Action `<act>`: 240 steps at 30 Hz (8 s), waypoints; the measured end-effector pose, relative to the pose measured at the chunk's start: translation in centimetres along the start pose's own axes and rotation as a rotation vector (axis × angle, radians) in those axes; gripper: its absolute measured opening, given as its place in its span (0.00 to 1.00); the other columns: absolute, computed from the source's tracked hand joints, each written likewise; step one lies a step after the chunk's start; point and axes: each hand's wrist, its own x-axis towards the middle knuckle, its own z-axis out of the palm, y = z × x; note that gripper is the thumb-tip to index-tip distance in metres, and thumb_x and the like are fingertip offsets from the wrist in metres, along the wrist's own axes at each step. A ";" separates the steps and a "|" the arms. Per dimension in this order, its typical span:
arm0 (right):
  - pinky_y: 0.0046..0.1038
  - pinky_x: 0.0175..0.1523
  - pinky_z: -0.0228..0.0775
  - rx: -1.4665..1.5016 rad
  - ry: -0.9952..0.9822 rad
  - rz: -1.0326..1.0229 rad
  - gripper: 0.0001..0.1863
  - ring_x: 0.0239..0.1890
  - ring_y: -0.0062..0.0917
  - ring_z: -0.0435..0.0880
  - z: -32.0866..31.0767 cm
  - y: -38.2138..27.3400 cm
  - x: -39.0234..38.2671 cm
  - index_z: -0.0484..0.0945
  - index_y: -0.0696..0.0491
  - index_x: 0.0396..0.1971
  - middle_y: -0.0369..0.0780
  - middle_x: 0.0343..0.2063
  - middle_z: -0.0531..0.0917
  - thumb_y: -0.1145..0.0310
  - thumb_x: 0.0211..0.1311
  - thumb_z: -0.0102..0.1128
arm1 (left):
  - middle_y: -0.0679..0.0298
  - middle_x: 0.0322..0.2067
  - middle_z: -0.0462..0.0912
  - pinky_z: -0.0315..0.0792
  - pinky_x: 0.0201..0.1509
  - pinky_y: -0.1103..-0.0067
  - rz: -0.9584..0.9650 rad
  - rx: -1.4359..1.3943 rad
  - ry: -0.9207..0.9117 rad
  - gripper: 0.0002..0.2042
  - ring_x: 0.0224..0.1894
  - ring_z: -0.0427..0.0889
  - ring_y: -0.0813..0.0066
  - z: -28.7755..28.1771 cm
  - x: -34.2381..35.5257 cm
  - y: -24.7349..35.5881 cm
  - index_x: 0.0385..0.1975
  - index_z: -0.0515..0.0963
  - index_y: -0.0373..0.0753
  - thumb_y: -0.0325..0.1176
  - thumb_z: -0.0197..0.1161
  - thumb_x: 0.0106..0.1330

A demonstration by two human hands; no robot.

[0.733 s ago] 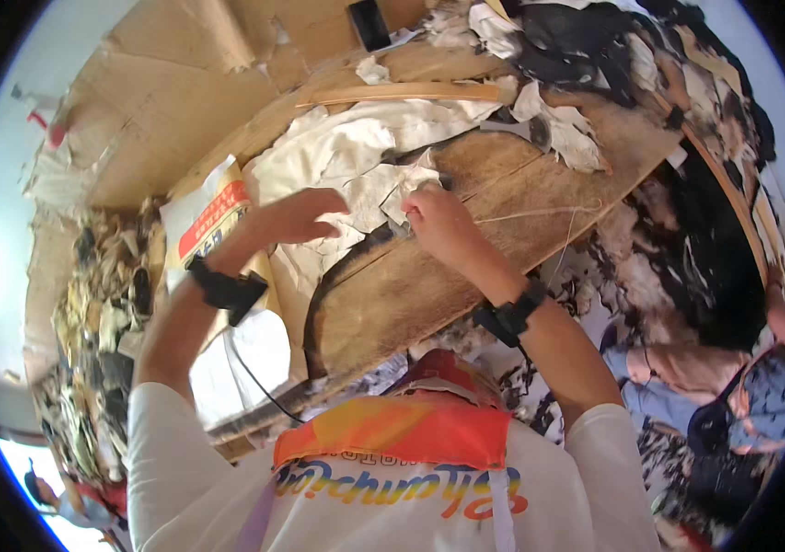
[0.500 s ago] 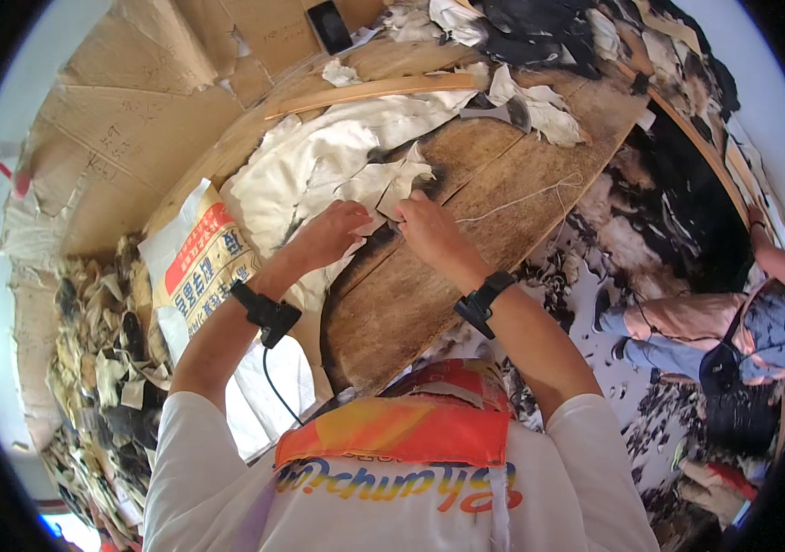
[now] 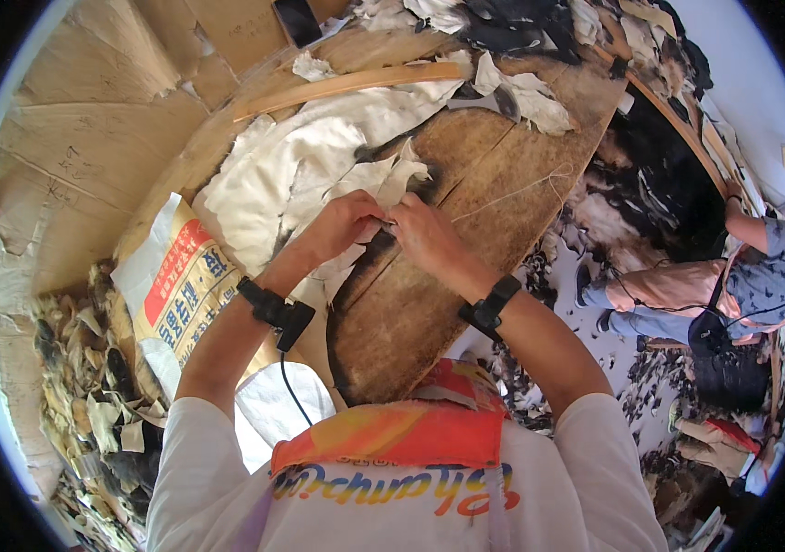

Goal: Trimming and sewing leather pieces in a workshop environment.

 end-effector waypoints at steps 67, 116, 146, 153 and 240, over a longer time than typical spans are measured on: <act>0.40 0.36 0.69 0.032 0.092 0.196 0.05 0.32 0.42 0.77 2.2 -0.6 1.3 0.74 0.55 0.22 0.45 0.25 0.76 0.74 0.47 0.62 | 0.60 0.29 0.77 0.73 0.35 0.75 -0.034 -0.069 0.097 0.08 0.32 0.79 0.63 0.8 0.7 -0.9 0.27 0.77 0.36 0.17 0.63 0.48; 0.31 0.34 0.71 0.159 -0.256 -0.097 0.07 0.28 0.36 0.81 -1.8 5.2 2.9 0.79 0.54 0.31 0.41 0.25 0.82 0.69 0.53 0.56 | 0.63 0.32 0.75 0.71 0.36 0.77 -0.140 -0.150 0.128 0.07 0.32 0.77 0.66 0.8 -0.4 -0.4 0.29 0.76 0.37 0.18 0.60 0.52; 0.39 0.36 0.71 -0.406 -0.150 -0.048 0.22 0.29 0.41 0.81 0.0 1.2 3.9 0.68 0.56 0.30 0.46 0.24 0.80 0.58 0.41 0.66 | 0.58 0.29 0.74 0.71 0.38 0.71 0.067 -0.076 0.224 0.06 0.35 0.75 0.57 1.4 -0.2 -1.1 0.25 0.74 0.37 0.19 0.58 0.49; 0.40 0.34 0.71 -0.410 -0.162 -0.059 0.20 0.28 0.40 0.81 0.1 1.2 4.2 0.68 0.53 0.30 0.44 0.22 0.79 0.59 0.41 0.66 | 0.59 0.28 0.75 0.71 0.39 0.72 0.068 -0.071 0.232 0.06 0.35 0.75 0.58 1.6 -0.2 -1.4 0.24 0.75 0.37 0.18 0.58 0.48; 0.25 0.33 0.69 0.133 -0.140 0.260 0.14 0.25 0.25 0.78 -6.5 1.0 -4.9 0.78 0.56 0.36 0.42 0.25 0.80 0.66 0.50 0.66 | 0.67 0.31 0.75 0.68 0.38 0.85 -0.175 -0.359 0.107 0.05 0.33 0.73 0.82 1.3 -0.1 -1.8 0.27 0.77 0.34 0.16 0.60 0.55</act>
